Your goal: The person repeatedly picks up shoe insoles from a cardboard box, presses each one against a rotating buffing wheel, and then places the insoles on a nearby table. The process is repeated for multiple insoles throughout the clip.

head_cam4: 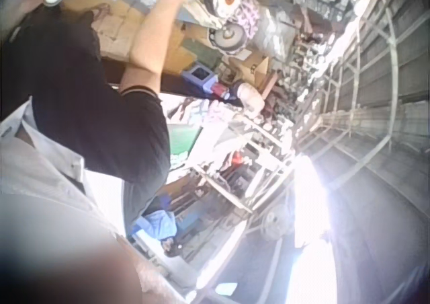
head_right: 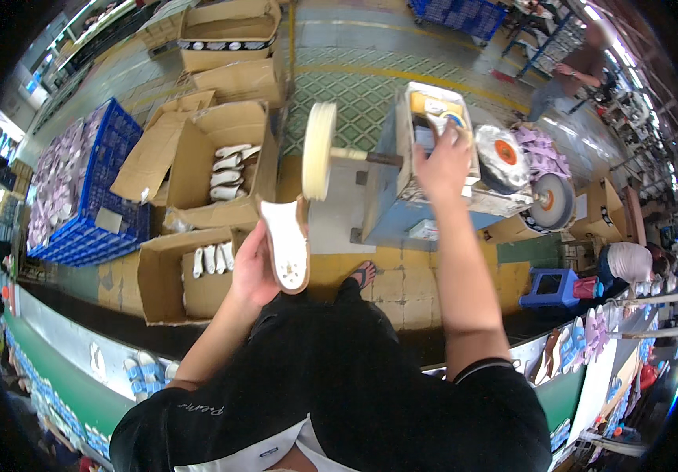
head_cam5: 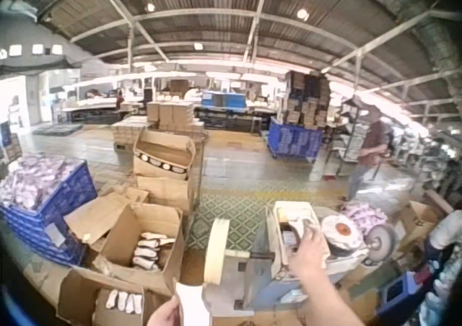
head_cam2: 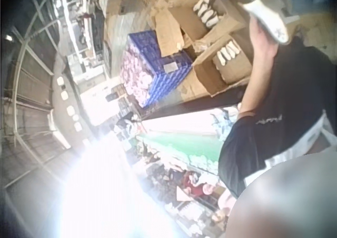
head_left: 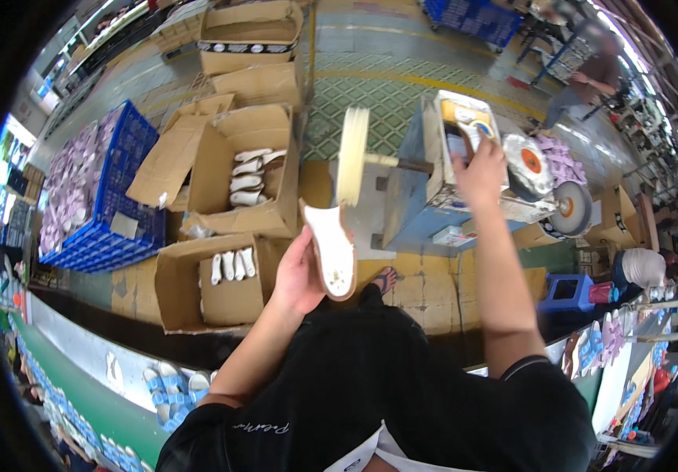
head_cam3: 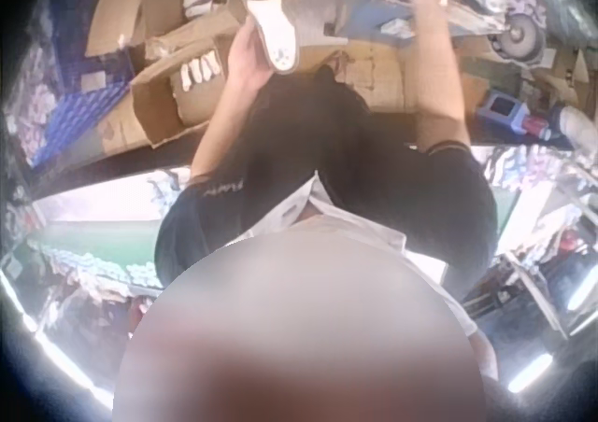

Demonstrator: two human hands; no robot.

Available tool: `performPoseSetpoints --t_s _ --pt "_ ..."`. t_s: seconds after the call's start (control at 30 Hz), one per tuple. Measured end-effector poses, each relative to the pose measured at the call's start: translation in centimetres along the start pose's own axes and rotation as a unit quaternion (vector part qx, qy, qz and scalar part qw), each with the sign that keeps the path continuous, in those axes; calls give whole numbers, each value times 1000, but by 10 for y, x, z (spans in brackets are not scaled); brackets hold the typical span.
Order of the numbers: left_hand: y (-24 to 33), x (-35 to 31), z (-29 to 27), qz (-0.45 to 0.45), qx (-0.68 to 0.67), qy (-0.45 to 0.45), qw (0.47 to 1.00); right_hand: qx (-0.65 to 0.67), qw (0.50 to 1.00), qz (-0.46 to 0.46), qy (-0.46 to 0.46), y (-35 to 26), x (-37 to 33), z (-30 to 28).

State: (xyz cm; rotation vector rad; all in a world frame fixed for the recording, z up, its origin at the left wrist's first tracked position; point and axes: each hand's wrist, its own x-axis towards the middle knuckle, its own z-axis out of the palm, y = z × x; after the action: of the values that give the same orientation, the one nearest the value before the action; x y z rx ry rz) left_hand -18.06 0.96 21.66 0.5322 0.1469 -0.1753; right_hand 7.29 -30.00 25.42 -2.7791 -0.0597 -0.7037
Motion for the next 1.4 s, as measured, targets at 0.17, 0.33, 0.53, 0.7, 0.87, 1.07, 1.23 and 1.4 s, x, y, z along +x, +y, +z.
performPoseSetpoints --t_s 0.17,0.33,0.53,0.7,0.87,1.07,1.23,1.4 --pt "-10 4 10 15 19 9 1000 353 923 -62 -141 -62 -153 -61" --pt "-25 12 29 23 77 -30 996 448 845 -46 -289 -99 -216 -117" --pt "-22 13 48 35 73 -46 996 571 742 57 -347 -84 -201 -114" --pt "-14 0 51 53 125 5 991 712 586 116 -368 -78 -199 -110" --pt "-12 -8 51 97 117 -5 988 717 577 130 -370 -87 -201 -115" --pt "-20 -13 42 119 106 -36 987 664 686 47 -292 -93 -200 -118" --pt "-25 -15 38 99 122 -53 986 608 750 13 -261 -95 -180 -126" --pt "-22 -17 39 93 144 -63 983 575 753 -25 -320 -99 -161 -141"
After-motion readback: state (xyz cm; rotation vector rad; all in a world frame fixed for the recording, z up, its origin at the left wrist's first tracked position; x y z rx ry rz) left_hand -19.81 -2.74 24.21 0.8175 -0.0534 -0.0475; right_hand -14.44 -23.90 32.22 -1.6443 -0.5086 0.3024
